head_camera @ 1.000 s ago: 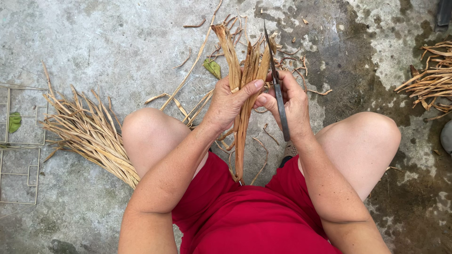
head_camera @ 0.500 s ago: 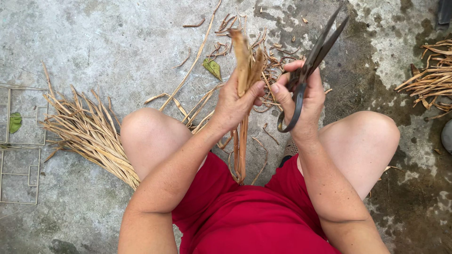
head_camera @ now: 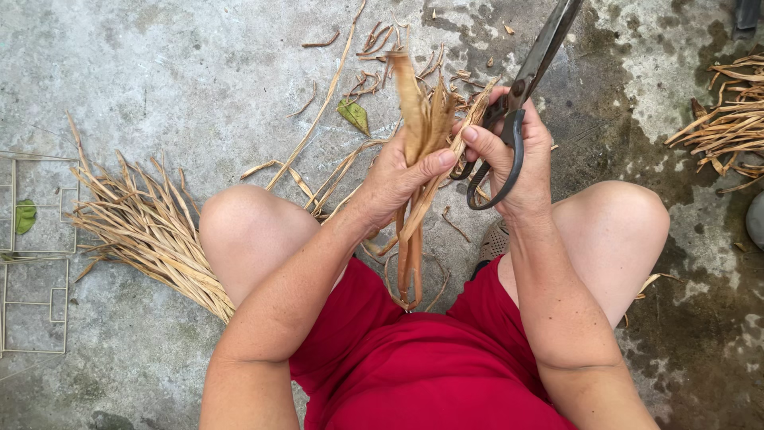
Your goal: The person sits on a concrete floor holding bundles of dried leaf strips and trims their edges and ends with scissors, cutting off thin strips that fall to the ground. They gather and reposition the bundles by hand and continue trimming along the length of the leaves.
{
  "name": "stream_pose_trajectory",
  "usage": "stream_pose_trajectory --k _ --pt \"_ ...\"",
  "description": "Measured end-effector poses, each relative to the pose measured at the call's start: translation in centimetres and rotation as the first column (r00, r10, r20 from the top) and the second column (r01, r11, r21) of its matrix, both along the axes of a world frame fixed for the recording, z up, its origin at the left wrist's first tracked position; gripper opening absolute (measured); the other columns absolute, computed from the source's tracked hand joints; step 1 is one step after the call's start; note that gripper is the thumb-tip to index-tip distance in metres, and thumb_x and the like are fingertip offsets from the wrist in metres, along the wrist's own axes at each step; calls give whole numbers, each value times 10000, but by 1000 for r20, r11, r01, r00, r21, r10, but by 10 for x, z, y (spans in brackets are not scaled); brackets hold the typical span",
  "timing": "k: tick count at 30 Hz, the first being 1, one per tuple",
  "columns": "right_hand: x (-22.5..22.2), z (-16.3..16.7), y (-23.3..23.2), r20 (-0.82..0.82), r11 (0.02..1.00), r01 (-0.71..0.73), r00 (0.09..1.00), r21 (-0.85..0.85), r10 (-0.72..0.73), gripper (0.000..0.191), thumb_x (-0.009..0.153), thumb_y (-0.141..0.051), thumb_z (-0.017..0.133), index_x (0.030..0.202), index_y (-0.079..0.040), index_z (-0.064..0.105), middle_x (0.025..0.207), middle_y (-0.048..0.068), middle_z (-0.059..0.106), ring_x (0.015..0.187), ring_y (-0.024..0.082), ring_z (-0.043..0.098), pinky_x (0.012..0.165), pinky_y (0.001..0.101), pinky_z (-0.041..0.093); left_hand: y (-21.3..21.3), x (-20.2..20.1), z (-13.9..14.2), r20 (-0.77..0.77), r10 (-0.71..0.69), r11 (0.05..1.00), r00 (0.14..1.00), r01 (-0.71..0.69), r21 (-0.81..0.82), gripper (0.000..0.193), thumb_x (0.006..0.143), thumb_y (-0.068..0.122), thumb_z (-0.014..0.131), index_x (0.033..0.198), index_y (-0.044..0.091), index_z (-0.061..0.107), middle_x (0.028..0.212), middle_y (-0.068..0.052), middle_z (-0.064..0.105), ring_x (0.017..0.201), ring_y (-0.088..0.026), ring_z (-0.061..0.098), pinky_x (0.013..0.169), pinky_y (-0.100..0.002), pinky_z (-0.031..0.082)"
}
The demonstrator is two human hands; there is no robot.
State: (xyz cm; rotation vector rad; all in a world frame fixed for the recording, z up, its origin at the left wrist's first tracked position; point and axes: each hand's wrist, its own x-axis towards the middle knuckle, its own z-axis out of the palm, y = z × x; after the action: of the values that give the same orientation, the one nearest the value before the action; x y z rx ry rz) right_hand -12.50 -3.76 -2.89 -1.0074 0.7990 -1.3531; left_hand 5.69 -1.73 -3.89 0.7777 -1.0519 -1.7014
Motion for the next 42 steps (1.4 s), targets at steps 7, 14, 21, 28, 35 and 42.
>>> stream_pose_trajectory --k 7,14,21,28,35,42 --pt "3 11 8 -222 999 17 975 -47 -27 443 995 -124 779 1373 -44 564 1052 56 704 941 146 709 770 239 582 -1 0 2 165 175 983 971 -180 15 314 918 171 788 1172 20 682 1053 -40 742 954 -104 692 858 -273 589" --pt "16 0 16 -479 989 -120 876 -90 63 676 923 -258 835 1478 -38 516 1139 59 703 1064 121 681 920 250 584 -9 10 3 58 381 924 923 -382 22 292 937 123 800 1180 7 686 1031 -48 722 902 -99 669 770 -255 560" --pt "17 -15 19 -520 994 -91 853 -58 48 696 903 -321 844 1476 -47 557 1007 12 672 908 59 625 805 221 547 -5 8 3 41 330 943 943 -331 14 302 939 136 775 1193 0 685 1093 -62 753 969 -110 711 854 -267 604" --pt "19 -17 17 -438 1000 -28 899 -7 22 536 853 -311 872 1266 -20 692 839 -54 663 724 4 566 621 171 474 -7 8 -2 7 298 954 954 -298 32 313 940 142 768 1189 -16 664 1073 -96 752 987 -152 737 854 -288 609" --pt "16 -12 17 -426 996 -5 904 91 44 463 836 -286 868 1203 -41 726 728 -46 643 602 5 552 480 178 421 -12 12 -4 46 277 960 960 -279 19 325 956 151 764 1195 -21 628 1044 -82 738 1013 -175 737 840 -286 598" --pt "12 -13 11 -457 989 -111 888 -99 54 455 948 -237 850 1294 -16 654 917 -37 714 802 -14 615 661 158 501 -7 11 -2 202 312 948 928 -317 -5 374 907 208 810 1178 -7 667 1012 -38 734 912 -89 681 802 -244 581"
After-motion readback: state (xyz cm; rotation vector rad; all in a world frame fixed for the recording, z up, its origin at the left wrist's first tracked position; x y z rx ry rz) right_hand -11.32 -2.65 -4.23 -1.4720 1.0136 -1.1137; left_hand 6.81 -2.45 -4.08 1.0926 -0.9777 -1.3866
